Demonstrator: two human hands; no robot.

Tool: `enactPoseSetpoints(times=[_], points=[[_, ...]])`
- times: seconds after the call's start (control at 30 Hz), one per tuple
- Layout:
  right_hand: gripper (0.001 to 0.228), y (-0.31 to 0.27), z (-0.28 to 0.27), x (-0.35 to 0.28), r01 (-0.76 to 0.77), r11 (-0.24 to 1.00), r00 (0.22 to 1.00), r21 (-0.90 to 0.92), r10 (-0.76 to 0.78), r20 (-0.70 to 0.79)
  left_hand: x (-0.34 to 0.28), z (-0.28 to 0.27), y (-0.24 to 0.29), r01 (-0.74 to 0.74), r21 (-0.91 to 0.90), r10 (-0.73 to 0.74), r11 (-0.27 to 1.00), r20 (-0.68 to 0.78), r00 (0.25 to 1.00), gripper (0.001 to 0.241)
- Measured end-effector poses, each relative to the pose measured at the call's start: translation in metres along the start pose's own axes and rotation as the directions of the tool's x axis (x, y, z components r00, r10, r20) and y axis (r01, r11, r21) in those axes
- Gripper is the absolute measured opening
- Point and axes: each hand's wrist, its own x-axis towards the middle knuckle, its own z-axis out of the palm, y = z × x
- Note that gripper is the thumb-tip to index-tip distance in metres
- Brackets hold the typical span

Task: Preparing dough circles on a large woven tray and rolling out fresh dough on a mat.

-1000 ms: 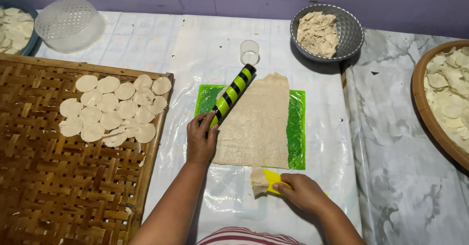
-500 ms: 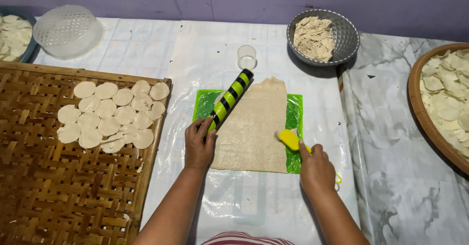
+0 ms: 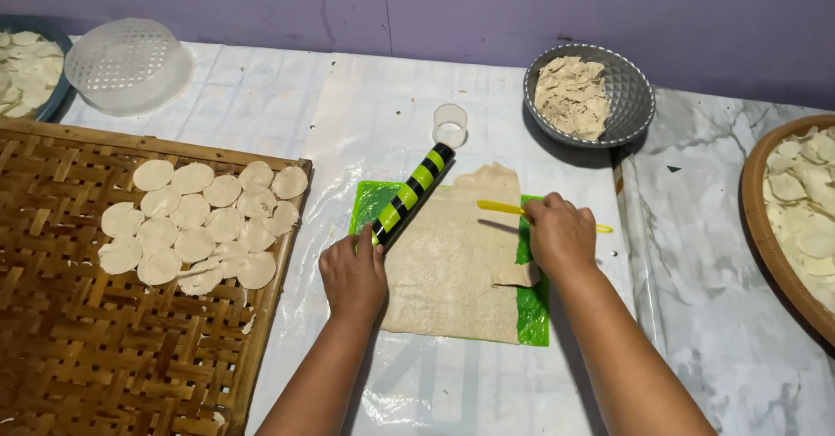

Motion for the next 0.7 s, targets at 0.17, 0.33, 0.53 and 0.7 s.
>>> enactPoseSetpoints(times=[0.17, 0.33, 0.53, 0.7], points=[[0.02, -0.028, 0.015, 0.05, 0.035, 0.999, 0.999, 0.035, -0.036, 0.007, 0.005, 0.009, -0.001, 0.034, 0.107, -0.042, 0.994, 0.072, 0.997, 0.044], [0.017, -0.033, 0.047, 0.072, 0.076, 0.997, 0.997, 0.03, -0.077, 0.028, 0.005, 0.007, 0.002, 0.035, 0.099, -0.044, 0.994, 0.088, 0.995, 0.047], [0.015, -0.024, 0.038, 0.069, 0.047, 0.999, 0.996, 0.019, -0.049, 0.07, 0.004, 0.009, 0.0, 0.033, 0.107, -0.043, 0.994, 0.1, 0.994, 0.048], [0.018, 0.035, 0.038, 0.058, 0.022, 0.998, 0.998, -0.05, -0.018, 0.061, 0.004, 0.009, 0.001, 0.022, 0.122, -0.034, 0.992, 0.099, 0.995, 0.048]])
